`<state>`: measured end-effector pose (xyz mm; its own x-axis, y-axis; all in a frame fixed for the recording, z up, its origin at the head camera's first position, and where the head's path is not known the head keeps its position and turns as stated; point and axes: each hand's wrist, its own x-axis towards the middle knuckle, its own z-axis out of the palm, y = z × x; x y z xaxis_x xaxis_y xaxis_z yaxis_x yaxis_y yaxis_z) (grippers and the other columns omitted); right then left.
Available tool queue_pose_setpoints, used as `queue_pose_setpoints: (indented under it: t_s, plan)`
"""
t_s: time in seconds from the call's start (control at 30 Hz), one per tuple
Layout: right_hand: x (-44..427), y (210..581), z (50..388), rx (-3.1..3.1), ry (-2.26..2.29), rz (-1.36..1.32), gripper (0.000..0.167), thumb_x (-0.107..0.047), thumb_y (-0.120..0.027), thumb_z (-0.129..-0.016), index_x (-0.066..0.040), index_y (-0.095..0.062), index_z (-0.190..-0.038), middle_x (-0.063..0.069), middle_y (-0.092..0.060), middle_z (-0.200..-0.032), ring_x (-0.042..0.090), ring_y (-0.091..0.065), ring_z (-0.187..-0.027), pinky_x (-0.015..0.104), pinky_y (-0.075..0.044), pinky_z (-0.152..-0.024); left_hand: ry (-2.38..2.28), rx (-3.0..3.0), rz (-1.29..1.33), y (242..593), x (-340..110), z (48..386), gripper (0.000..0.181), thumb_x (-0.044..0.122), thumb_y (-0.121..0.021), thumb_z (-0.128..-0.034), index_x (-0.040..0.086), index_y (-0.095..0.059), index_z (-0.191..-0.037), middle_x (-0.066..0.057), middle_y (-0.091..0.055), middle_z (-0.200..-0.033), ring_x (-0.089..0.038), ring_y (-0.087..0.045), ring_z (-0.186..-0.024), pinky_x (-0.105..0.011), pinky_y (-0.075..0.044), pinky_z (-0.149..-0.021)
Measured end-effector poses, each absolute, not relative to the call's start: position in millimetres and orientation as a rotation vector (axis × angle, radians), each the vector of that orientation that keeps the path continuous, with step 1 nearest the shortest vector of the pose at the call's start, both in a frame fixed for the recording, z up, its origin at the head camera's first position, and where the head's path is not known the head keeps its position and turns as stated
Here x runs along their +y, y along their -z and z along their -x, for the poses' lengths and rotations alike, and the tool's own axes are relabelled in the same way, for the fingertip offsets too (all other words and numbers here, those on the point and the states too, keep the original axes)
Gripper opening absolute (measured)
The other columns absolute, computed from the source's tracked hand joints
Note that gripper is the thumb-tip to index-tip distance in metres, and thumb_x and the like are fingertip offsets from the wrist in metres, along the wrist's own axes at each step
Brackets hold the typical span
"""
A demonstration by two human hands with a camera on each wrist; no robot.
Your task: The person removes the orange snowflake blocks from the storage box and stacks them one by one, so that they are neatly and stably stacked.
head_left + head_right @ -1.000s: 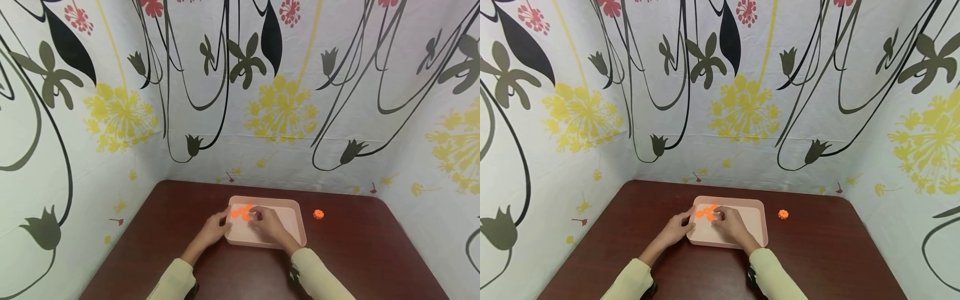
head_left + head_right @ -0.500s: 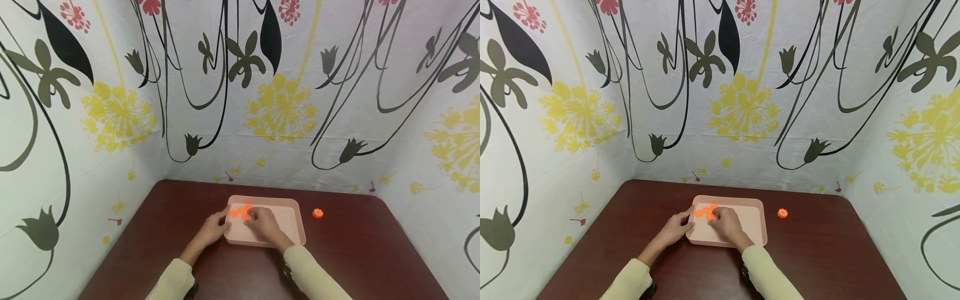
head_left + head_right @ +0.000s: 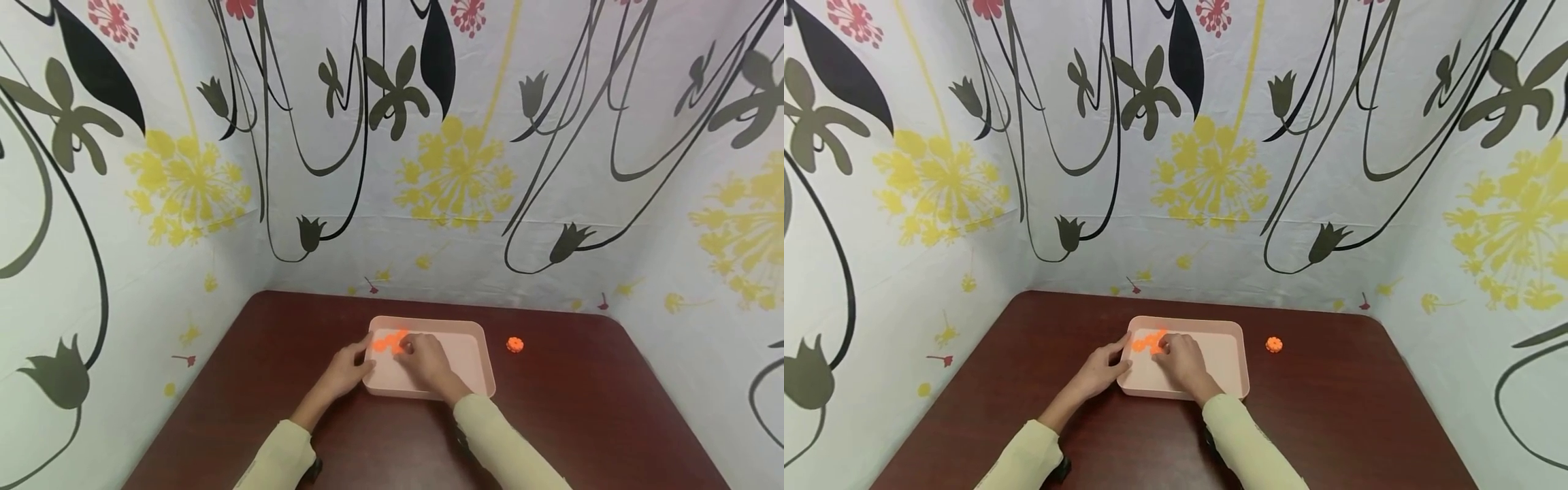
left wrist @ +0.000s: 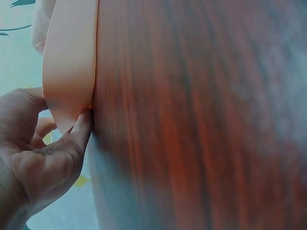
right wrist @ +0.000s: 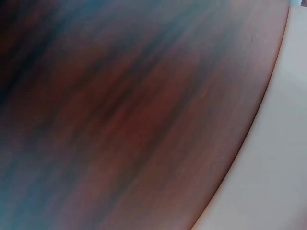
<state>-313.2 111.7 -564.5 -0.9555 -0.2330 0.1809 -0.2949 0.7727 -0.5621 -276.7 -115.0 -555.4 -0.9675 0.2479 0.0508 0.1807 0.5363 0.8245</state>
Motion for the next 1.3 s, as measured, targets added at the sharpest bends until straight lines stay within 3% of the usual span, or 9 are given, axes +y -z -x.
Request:
queue_pose_setpoints:
  t_s: [0.6,1.0,1.3]
  plan:
    - [121.5,568.3,320.0,-2.912,-0.902,-0.417,0.02,-0.024,-0.086,-0.085,-0.011,-0.076,-0.096,-0.004,-0.065,-0.075,0.012,-0.056,-0.07,0.029,-0.048,-0.067,-1.408,2.68,-0.354,560.3,-108.7,277.8,0.065,0.017,-0.068,-0.1031,0.012,-0.041,-0.163,-0.019,-0.049,-0.163,-0.039,-0.045,-0.153,-0.06,-0.039,-0.123]
    - [138.1,557.2,313.5,-2.869,-0.997,-0.416,0.028,-0.029,-0.09,-0.083,-0.013,-0.075,-0.1,-0.007,-0.062,-0.072,0.01,-0.056,-0.067,0.027,-0.047,-0.062,-1.403,2.686,-0.347,560.0,-107.7,276.6,0.066,0.016,-0.068,-0.1026,0.009,-0.041,-0.162,-0.021,-0.05,-0.162,-0.04,-0.046,-0.151,-0.06,-0.04,-0.122]
    - [157.8,543.6,304.2,-2.788,-1.013,-0.485,0.028,-0.027,-0.09,-0.083,-0.015,-0.074,-0.103,-0.008,-0.056,-0.066,0.006,-0.049,-0.06,0.023,-0.041,-0.058,-1.403,2.691,-0.295,559.2,-112.3,276.5,0.066,0.018,-0.068,-0.1028,0.014,-0.041,-0.163,-0.019,-0.05,-0.162,-0.039,-0.046,-0.152,-0.06,-0.04,-0.122]
